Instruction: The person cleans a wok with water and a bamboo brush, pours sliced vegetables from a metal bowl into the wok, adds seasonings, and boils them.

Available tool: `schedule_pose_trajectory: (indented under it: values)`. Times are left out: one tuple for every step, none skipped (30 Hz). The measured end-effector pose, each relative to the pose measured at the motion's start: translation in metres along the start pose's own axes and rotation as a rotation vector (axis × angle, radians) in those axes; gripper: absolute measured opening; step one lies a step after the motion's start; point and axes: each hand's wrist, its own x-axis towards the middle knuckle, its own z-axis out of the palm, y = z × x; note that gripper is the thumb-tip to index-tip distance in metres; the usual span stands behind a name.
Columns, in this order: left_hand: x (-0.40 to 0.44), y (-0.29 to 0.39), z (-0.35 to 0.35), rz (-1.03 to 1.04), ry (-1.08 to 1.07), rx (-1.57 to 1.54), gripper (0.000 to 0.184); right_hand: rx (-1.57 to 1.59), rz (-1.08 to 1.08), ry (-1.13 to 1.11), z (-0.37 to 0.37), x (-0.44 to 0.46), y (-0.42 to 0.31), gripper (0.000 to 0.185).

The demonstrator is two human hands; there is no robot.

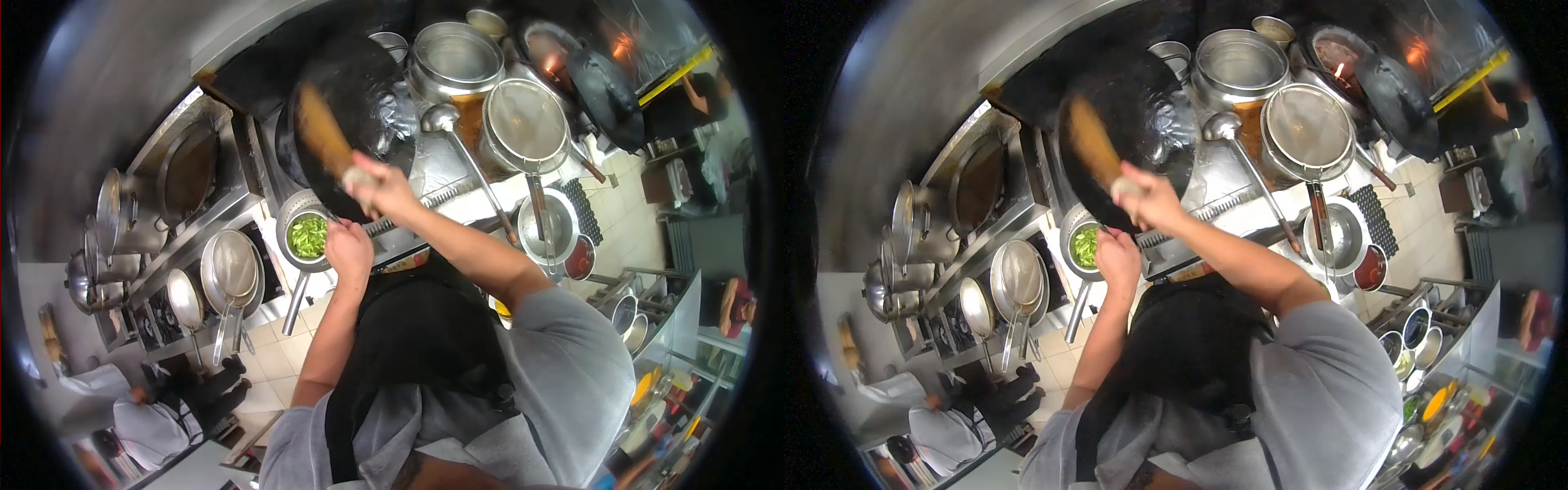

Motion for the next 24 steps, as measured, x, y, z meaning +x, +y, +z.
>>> schedule_pose_trajectory:
  values:
    - [0.005, -0.011, 0.007, -0.076, 0.026, -0.044, 0.017, -0.192, -0.006, -0.120, -0.007, -0.018, 0.002, 0.068]
    - [0.011, -0.019, 0.008, -0.152, 0.054, -0.087, 0.018, -0.384, -0.014, -0.243, -0.024, -0.031, 0.000, 0.067]
    - [0.019, -0.019, 0.002, -0.304, 0.022, -0.326, 0.021, -0.597, -0.032, -0.285, -0.046, -0.026, -0.003, 0.060]
    - [0.024, -0.025, -0.001, -0.318, 0.019, -0.394, 0.021, -0.812, -0.049, -0.328, -0.074, -0.011, -0.001, 0.054]
    - [0.030, -0.032, -0.003, -0.509, -0.025, -0.520, 0.020, -1.136, -0.113, -0.248, -0.120, 0.038, 0.026, 0.047]
    - [0.035, -0.040, -0.001, -0.703, -0.071, -0.646, 0.019, -1.456, -0.178, -0.159, -0.154, 0.091, 0.047, 0.041]
    - [0.037, -0.051, 0.008, -0.707, -0.066, -0.644, 0.019, -1.598, -0.219, 0.240, -0.139, 0.099, 0.003, 0.028]
    - [0.038, -0.063, 0.024, -0.774, -0.096, -0.827, 0.019, -1.528, -0.260, 0.377, -0.133, 0.129, -0.034, 0.025]
    - [0.040, -0.070, 0.032, -0.841, -0.121, -1.010, 0.019, -1.562, -0.318, 0.410, -0.127, 0.170, -0.055, 0.025]
    - [0.044, -0.065, 0.039, -0.889, -0.117, -1.018, 0.019, -1.577, -0.335, 0.447, -0.113, 0.201, -0.080, 0.030]
    - [0.050, -0.069, 0.053, -0.925, -0.137, -1.045, 0.019, -1.483, -0.358, 0.494, -0.085, 0.199, -0.113, 0.033]
    - [0.058, -0.073, 0.069, -0.957, -0.159, -1.075, 0.020, -1.389, -0.381, 0.544, -0.063, 0.199, -0.142, 0.035]
    - [0.066, -0.065, 0.081, -0.948, -0.176, -1.090, 0.021, -1.391, -0.387, 0.536, -0.053, 0.212, -0.146, 0.035]
    - [0.070, -0.057, 0.093, -0.945, -0.190, -1.109, 0.022, -1.392, -0.536, 0.551, -0.045, 0.226, -0.151, 0.036]
    - [0.073, -0.058, 0.109, -0.955, -0.176, -1.120, 0.022, -1.389, -0.687, 0.560, -0.038, 0.236, -0.152, 0.036]
    - [0.076, -0.064, 0.127, -0.914, -0.256, -1.065, 0.024, -1.398, -0.697, 0.541, -0.030, 0.240, -0.149, 0.036]
    - [0.078, -0.066, 0.138, -0.872, -0.331, -1.012, 0.027, -1.460, -0.602, 0.482, -0.024, 0.243, -0.143, 0.037]
    - [0.080, -0.062, 0.138, -0.881, -0.310, -1.027, 0.027, -1.519, -0.508, 0.422, -0.019, 0.251, -0.135, 0.039]
    - [0.082, -0.057, 0.134, -0.937, -0.405, -0.946, 0.030, -1.524, -0.409, 0.449, -0.026, 0.282, -0.098, 0.038]
    - [0.082, -0.054, 0.134, -0.991, -0.504, -0.861, 0.033, -1.511, -0.324, 0.399, -0.028, 0.288, -0.072, 0.035]
    - [0.080, -0.057, 0.138, -0.987, -0.489, -0.864, 0.042, -1.585, -0.280, 0.369, -0.036, 0.294, -0.030, 0.033]
    - [0.080, -0.059, 0.140, -0.993, -0.482, -0.867, 0.042, -1.538, -0.072, 0.190, -0.027, 0.275, -0.012, 0.033]
    - [0.078, -0.062, 0.139, -0.945, -0.510, -0.855, 0.045, -1.661, -0.192, 0.006, -0.013, 0.257, 0.009, 0.035]
    - [0.082, -0.064, 0.138, -0.887, -0.539, -0.844, 0.048, -1.698, -0.265, -0.339, 0.002, 0.240, 0.022, 0.048]
